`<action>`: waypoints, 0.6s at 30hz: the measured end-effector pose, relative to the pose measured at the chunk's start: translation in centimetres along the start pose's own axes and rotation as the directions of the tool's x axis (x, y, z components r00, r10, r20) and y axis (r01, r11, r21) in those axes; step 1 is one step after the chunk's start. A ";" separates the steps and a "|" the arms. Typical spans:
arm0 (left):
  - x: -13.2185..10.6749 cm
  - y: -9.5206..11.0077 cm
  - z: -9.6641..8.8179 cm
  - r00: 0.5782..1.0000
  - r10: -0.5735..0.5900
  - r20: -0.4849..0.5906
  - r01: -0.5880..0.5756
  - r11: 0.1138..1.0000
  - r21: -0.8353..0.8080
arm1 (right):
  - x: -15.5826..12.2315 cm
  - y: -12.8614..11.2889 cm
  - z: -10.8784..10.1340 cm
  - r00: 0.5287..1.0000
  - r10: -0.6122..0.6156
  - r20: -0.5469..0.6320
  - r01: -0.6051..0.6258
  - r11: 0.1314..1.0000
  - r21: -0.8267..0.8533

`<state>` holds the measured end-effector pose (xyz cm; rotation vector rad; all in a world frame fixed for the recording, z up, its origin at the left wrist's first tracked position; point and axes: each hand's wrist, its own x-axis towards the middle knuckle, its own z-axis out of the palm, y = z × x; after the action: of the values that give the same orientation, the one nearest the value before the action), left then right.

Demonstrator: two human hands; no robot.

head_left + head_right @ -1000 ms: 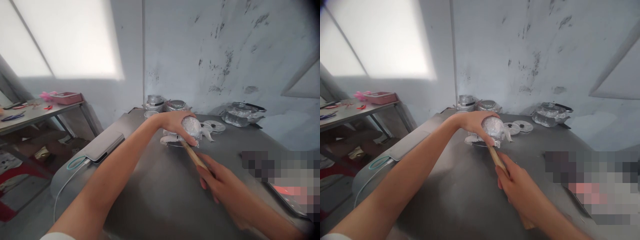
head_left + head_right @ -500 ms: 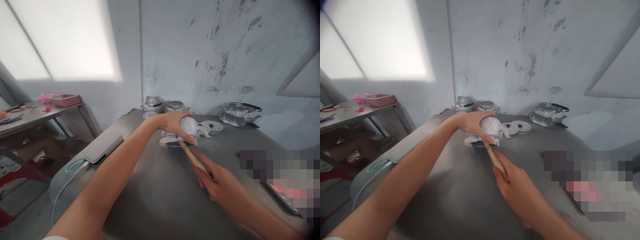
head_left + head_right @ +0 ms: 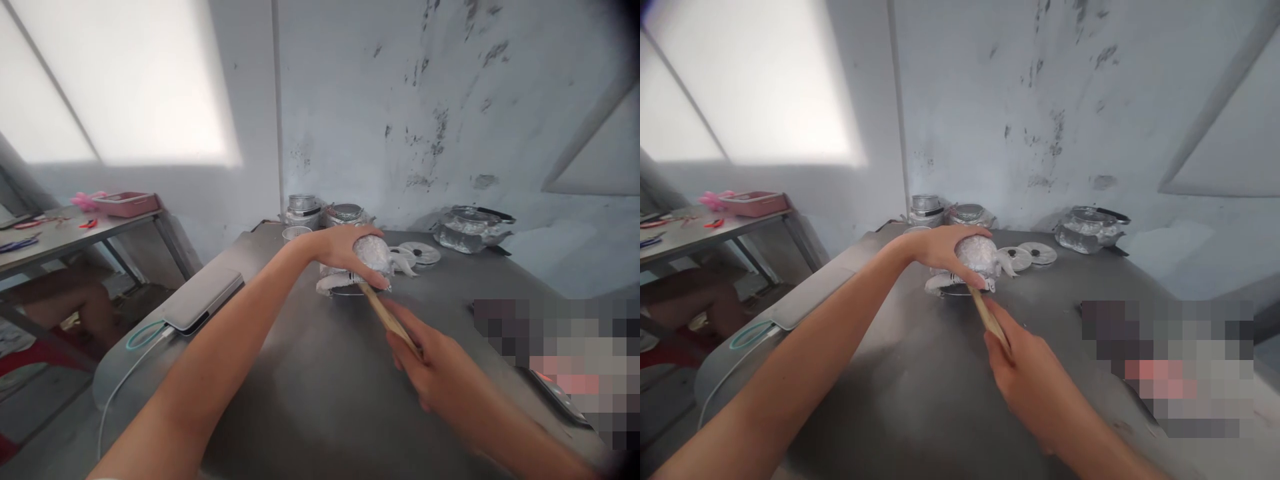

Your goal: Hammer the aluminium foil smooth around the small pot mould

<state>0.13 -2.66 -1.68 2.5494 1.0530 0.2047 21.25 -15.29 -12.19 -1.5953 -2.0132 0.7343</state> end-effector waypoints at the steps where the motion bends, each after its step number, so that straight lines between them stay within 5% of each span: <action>1: 0.0 0.0 0.0 1.000 0.000 0.002 0.000 1.000 0.001 | 0.0 0.0 0.0 0.999 -0.015 -0.029 0.014 1.000 -0.011; 8: -0.3 0.4 -0.1 0.999 -0.039 0.004 0.039 0.999 -0.001 | 0.0 0.2 0.3 0.996 -0.075 0.051 0.074 0.997 0.015; 14: -0.3 0.3 -0.1 1.000 -0.029 0.005 0.029 1.000 0.007 | -0.1 0.1 0.5 0.997 -0.062 -0.045 0.064 0.998 0.031; 18: -0.3 0.3 -0.1 0.999 -0.037 -0.004 0.037 0.999 0.001 | -0.4 0.0 0.9 0.999 -0.054 -0.009 0.054 0.999 -0.006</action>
<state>0.12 -3.03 -1.44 2.5289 1.1017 0.1991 20.70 -15.79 -12.89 -1.5387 -2.0452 0.7007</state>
